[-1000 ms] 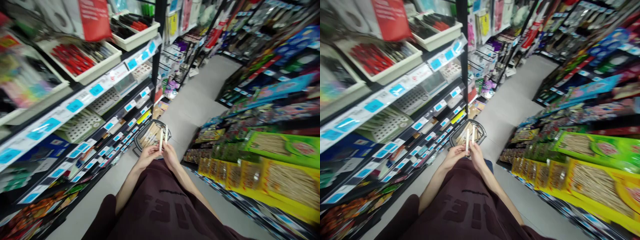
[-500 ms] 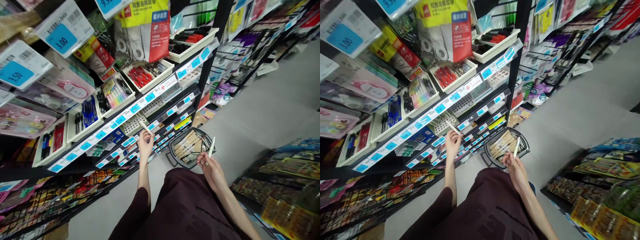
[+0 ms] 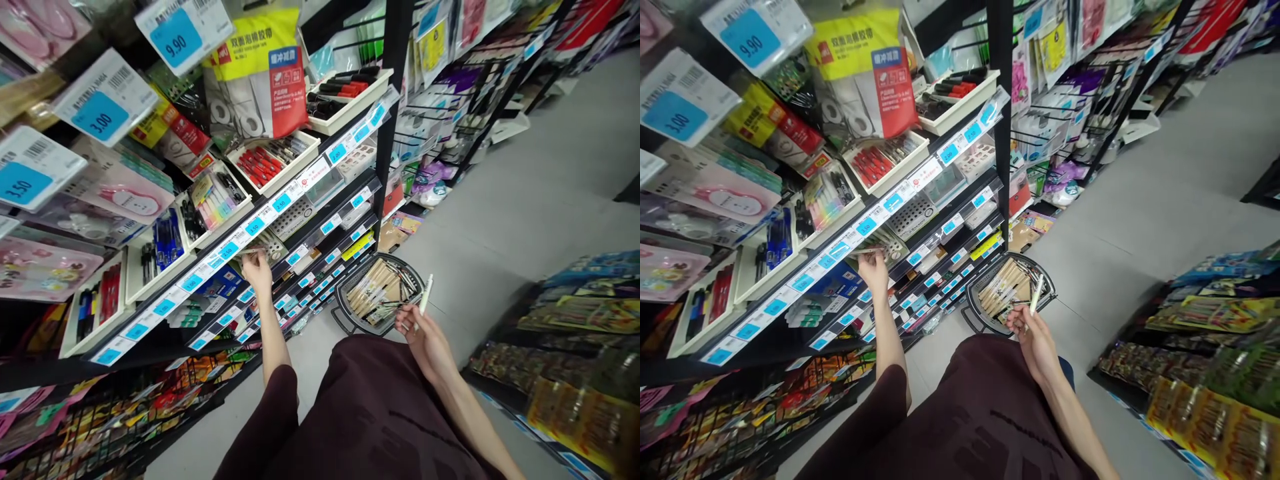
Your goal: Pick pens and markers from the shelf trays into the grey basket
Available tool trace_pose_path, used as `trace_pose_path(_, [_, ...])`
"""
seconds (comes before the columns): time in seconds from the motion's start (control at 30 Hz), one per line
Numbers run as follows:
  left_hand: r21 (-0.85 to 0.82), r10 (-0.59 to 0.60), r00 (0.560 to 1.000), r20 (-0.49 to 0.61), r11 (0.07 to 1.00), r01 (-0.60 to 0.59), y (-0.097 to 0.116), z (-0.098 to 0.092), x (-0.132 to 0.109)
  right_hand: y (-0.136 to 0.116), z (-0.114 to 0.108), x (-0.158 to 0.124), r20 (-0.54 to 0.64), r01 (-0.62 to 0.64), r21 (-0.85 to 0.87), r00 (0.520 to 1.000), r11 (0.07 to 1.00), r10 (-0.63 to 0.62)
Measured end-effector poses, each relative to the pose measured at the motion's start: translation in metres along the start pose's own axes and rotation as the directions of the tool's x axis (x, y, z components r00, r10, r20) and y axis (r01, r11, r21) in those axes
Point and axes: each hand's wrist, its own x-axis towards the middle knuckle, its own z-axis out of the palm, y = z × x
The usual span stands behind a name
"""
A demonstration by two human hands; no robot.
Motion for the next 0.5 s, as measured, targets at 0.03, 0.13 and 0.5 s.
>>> trace_pose_path(0.03, [0.055, -0.001, 1.000, -0.005, 0.999, 0.001, -0.001, 0.002, 0.003, 0.000, -0.002, -0.001, -0.008, 0.004, 0.006, 1.000, 1.000, -0.004])
trace_pose_path(0.13, [0.133, 0.034, 0.999, 0.007, 0.991, -0.035, 0.000, 0.006, 0.008, -0.001, -0.010, -0.003, -0.027, 0.016, 0.028, 1.000, 0.999, -0.015])
trace_pose_path(0.5, [0.283, 0.202, 0.976, 0.087, 0.934, -0.218, 0.006, 0.013, 0.015, -0.004, -0.019, -0.007, -0.060, 0.027, 0.026, 0.998, 0.999, -0.025])
